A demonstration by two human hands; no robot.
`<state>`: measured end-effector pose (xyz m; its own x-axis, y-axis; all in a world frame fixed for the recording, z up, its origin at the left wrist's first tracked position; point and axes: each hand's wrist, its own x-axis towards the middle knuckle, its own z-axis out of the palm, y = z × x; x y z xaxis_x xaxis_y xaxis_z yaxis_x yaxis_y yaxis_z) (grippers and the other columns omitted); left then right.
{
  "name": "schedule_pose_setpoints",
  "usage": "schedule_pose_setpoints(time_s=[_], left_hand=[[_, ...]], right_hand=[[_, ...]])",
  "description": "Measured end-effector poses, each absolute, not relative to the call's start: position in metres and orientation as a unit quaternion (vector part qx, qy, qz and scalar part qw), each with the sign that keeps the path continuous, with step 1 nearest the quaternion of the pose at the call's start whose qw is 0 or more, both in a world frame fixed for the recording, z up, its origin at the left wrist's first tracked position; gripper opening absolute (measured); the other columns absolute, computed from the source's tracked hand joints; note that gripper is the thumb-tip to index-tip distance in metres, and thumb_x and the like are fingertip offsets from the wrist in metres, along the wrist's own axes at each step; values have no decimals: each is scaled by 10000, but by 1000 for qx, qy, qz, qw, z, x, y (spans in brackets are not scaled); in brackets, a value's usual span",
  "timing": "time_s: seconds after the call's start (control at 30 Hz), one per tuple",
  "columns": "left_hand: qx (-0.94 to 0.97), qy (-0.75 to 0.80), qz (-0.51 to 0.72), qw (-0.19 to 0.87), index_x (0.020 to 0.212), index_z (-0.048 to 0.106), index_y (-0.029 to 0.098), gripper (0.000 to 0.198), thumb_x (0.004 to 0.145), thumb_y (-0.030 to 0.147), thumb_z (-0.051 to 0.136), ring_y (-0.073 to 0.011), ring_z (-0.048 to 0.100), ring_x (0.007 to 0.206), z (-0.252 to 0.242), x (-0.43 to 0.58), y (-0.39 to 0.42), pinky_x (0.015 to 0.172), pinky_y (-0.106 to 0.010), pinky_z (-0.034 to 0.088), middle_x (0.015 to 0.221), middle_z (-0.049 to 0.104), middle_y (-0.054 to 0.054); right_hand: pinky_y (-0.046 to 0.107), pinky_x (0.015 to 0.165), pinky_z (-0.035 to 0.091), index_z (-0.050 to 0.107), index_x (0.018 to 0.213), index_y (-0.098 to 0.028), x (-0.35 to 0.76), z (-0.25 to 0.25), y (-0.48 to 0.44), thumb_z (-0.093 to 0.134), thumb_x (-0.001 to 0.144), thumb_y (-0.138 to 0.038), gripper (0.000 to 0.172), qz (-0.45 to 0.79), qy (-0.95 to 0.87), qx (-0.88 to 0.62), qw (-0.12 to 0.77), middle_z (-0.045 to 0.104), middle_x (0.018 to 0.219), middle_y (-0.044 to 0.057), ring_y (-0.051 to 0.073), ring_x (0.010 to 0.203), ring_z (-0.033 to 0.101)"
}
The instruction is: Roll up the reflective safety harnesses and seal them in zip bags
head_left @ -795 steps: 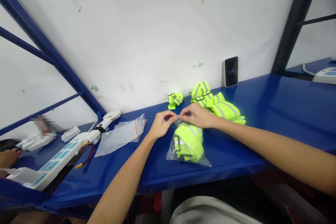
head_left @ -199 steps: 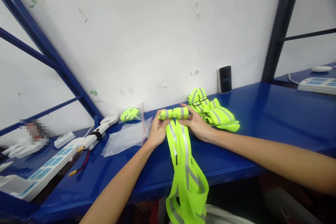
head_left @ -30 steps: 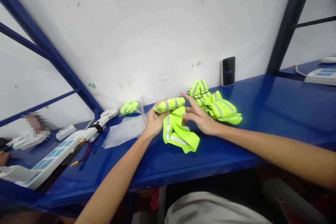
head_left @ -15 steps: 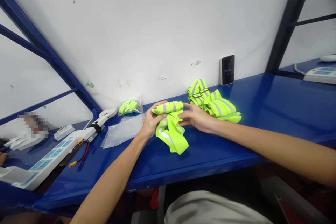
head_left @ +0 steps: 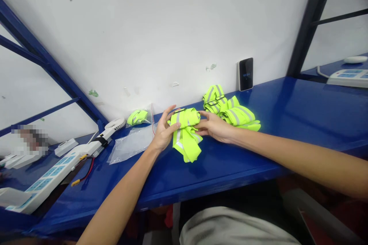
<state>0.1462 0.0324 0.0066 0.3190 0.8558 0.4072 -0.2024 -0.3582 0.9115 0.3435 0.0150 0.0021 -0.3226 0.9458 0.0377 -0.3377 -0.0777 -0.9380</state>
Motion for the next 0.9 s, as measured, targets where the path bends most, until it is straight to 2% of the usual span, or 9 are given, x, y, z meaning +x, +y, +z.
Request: schedule_pose_setpoints(time_s=[0.1, 0.17, 0.3, 0.4, 0.47, 0.53, 0.6, 0.73, 0.9], left_hand=[[607, 275, 522, 533, 1472, 224, 326, 998, 654, 213, 785, -218, 621, 1077, 5, 149, 32, 947, -363, 479, 1221, 593, -80], [584, 288, 520, 553, 1498, 90, 336, 1124, 634, 206, 798, -212, 627, 1076, 3, 152, 31, 970, -386, 468, 1162, 621, -63], [558, 295, 525, 572, 1505, 19, 309, 1213, 599, 170, 813, -211, 650, 1036, 3, 153, 33, 984, -407, 461, 1010, 681, -31], [549, 302, 523, 578, 1502, 97, 284, 1215, 545, 112, 825, -206, 670, 974, 3, 151, 37, 945, -394, 487, 1024, 683, -35], [554, 308, 523, 570, 1464, 251, 258, 1129, 512, 91, 834, -203, 670, 954, 1, 149, 39, 914, -369, 502, 1066, 675, -45], [575, 307, 518, 554, 1334, 457, 217, 917, 509, 96, 839, -206, 663, 952, -1, 148, 40, 891, -344, 508, 1071, 676, -49], [597, 298, 509, 544, 1154, 582, 186, 674, 534, 108, 834, -202, 657, 943, -3, 149, 39, 872, -326, 509, 1037, 683, -42], [596, 277, 500, 564, 1057, 596, 187, 499, 609, 138, 809, -184, 649, 931, -2, 153, 35, 866, -322, 507, 1013, 684, -28], [558, 280, 497, 603, 1100, 558, 193, 520, 640, 158, 798, -182, 637, 970, 0, 157, 29, 887, -325, 498, 1059, 672, -38]], right_hand=[[372, 792, 599, 433, 1348, -192, 345, 3, 13, 664, 738, -68, 664, 586, -530, -354, 500, 719, 925, 63, 182, 745, 703], [394, 808, 587, 388, 1393, -198, 347, 4, 12, 675, 744, -97, 717, 543, -565, -360, 506, 718, 964, 76, 206, 810, 701], [408, 871, 559, 248, 1478, -217, 350, 6, 11, 727, 737, -175, 883, 543, -590, -343, 488, 695, 1079, 92, 240, 960, 678], [385, 893, 555, 219, 1489, -197, 350, 6, 12, 728, 771, -290, 885, 566, -562, -355, 488, 692, 1080, 93, 237, 998, 669], [368, 869, 571, 249, 1474, -183, 349, 6, 14, 746, 761, -306, 878, 570, -549, -363, 492, 702, 1048, 87, 234, 987, 673], [359, 828, 590, 345, 1421, -180, 350, 5, 16, 769, 741, -284, 809, 571, -557, -355, 488, 715, 1000, 78, 230, 945, 684], [348, 800, 602, 491, 1298, -179, 351, 4, 17, 777, 734, -260, 637, 577, -567, -335, 483, 719, 970, 72, 224, 914, 690], [316, 795, 605, 606, 1076, -196, 351, 4, 18, 748, 762, -245, 349, 599, -559, -296, 491, 704, 1028, 60, 198, 938, 682], [281, 789, 596, 585, 1104, -217, 349, 2, 17, 727, 779, -250, 357, 615, -543, -274, 502, 677, 1109, 51, 176, 971, 670]])
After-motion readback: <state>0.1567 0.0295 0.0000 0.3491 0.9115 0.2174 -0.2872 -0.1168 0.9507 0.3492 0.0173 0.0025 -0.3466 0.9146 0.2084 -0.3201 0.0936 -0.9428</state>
